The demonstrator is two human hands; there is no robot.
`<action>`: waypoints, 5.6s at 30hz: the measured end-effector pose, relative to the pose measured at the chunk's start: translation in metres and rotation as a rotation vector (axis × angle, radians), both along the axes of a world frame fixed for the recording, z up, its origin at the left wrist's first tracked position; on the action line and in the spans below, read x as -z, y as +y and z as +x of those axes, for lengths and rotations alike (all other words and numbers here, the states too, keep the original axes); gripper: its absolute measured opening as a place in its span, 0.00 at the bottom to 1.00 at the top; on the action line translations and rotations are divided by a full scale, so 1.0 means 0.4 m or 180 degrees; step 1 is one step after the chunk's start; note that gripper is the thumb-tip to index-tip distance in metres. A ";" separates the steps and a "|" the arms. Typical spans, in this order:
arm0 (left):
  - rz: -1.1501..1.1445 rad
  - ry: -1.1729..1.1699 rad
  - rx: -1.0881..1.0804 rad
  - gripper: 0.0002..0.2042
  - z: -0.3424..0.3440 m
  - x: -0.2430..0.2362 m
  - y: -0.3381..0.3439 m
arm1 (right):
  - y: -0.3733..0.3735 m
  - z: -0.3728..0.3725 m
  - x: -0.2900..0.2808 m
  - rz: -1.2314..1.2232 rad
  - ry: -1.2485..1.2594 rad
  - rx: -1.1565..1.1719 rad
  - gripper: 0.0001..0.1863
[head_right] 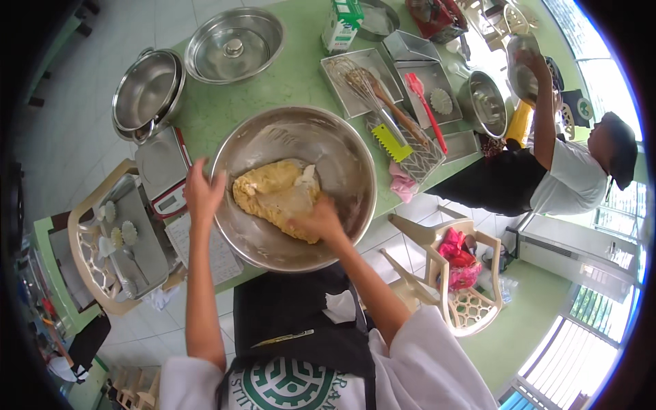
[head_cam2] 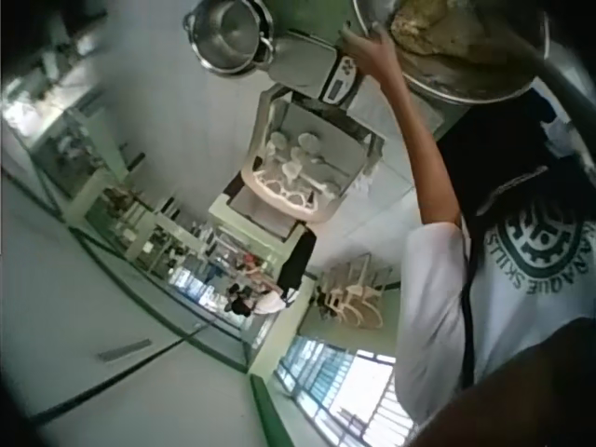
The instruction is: The person kneads dough in a metal bowl by hand, adds a white ingredient from a small cup into the bowl using a spoon, and kneads the dough by hand.
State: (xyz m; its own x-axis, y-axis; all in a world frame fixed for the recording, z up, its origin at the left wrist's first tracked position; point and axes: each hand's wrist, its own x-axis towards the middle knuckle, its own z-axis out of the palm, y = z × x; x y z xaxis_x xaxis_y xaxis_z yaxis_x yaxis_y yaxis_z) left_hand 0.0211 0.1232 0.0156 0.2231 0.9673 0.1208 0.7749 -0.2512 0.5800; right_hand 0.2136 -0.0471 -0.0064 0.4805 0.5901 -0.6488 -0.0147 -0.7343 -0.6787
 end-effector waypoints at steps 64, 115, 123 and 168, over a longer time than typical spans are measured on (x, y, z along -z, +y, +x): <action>-0.0907 -0.0236 -0.0128 0.12 0.040 0.016 -0.036 | 0.215 -0.085 0.127 0.0883 -0.3273 -0.2114 0.21; -0.0552 0.0189 0.0377 0.12 0.069 0.024 0.035 | 0.189 -0.048 0.100 0.1766 -0.2859 -0.2137 0.09; -0.0881 0.0362 0.0223 0.10 0.094 -0.008 0.034 | 0.352 -0.077 0.159 0.2199 -0.3006 -0.1826 0.08; -0.0652 0.0149 0.0488 0.18 0.100 0.022 0.072 | 0.423 0.028 0.046 0.1464 -0.2097 -0.2901 0.13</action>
